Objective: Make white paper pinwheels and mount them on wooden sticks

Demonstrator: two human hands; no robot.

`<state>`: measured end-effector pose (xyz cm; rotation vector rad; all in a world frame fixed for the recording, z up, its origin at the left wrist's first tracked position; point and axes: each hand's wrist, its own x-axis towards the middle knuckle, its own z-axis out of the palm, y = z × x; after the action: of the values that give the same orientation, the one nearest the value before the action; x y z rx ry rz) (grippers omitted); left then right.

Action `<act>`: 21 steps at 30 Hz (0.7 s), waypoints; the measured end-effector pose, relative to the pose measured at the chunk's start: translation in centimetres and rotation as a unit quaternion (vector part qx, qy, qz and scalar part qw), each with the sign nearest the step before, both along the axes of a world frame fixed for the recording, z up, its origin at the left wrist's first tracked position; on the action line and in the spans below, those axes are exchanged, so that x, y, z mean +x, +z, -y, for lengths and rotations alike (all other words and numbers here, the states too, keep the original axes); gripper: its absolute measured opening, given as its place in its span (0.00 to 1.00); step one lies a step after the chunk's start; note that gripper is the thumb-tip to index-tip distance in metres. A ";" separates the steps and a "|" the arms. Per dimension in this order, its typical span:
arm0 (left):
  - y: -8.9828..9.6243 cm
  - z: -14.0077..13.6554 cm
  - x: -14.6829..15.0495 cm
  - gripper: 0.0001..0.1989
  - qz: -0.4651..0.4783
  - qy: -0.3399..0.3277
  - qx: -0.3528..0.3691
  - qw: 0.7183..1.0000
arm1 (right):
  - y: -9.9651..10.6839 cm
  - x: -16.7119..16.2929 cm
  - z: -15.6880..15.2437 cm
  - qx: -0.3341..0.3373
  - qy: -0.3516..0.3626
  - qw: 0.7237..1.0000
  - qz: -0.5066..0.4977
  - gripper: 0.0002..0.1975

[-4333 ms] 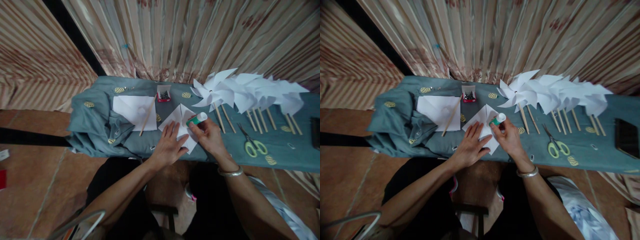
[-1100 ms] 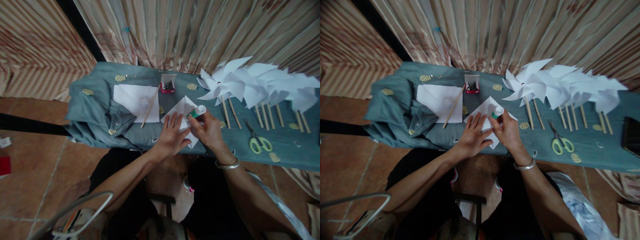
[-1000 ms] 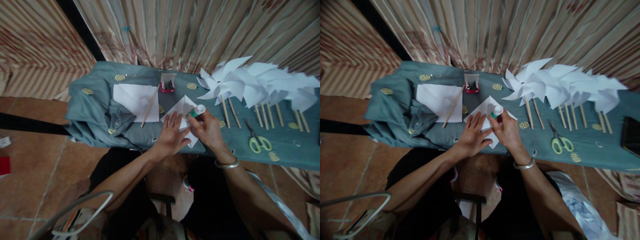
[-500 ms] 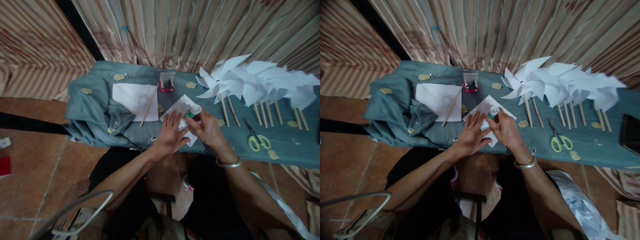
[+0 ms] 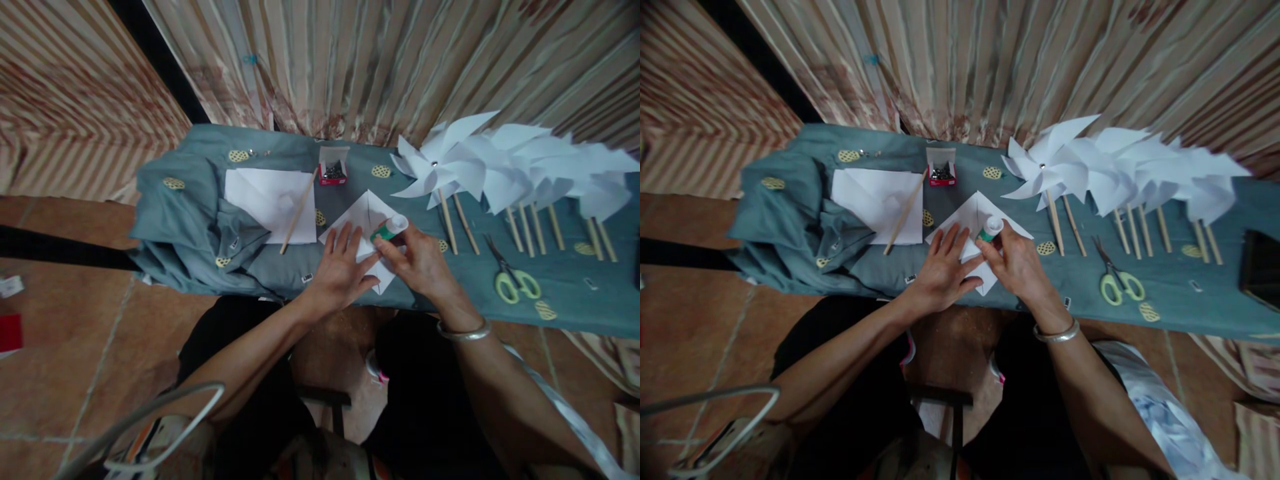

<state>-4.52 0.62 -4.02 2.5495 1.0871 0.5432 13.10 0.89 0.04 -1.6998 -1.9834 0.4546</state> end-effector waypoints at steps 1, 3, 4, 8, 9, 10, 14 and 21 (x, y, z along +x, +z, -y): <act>0.0 0.0 0.0 0.25 -0.001 0.000 0.001 1.000 | 0.0 0.1 0.0 0.000 0.001 1.000 -0.001 0.17; -0.1 0.0 0.0 0.25 -0.002 0.000 0.002 1.000 | -0.1 0.1 0.0 0.004 0.001 1.000 -0.002 0.17; -0.1 0.0 0.0 0.25 -0.002 -0.001 0.003 1.000 | -0.1 0.1 0.1 0.005 0.000 1.000 -0.003 0.18; -0.2 0.0 0.0 0.26 0.001 -0.001 0.008 1.000 | -0.1 0.2 0.1 0.002 -0.006 1.000 -0.011 0.18; -0.3 0.0 0.0 0.26 0.002 0.000 0.007 1.000 | 0.0 0.2 0.1 0.002 -0.007 1.000 -0.013 0.18; -0.3 0.1 0.0 0.26 0.002 0.000 0.006 1.000 | 0.0 0.3 0.1 0.003 -0.008 1.000 -0.014 0.17; -0.4 0.0 0.0 0.25 0.009 -0.002 0.000 1.000 | -0.1 0.5 0.1 0.009 -0.010 1.000 -0.020 0.16; -0.2 0.0 -0.1 0.24 0.009 -0.005 -0.005 1.000 | -0.3 0.9 0.0 0.015 -0.024 1.000 -0.012 0.16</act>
<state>-4.64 0.63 -4.20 2.5352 1.0670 0.5555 13.98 0.94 -0.24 -1.7126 -1.9187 0.4242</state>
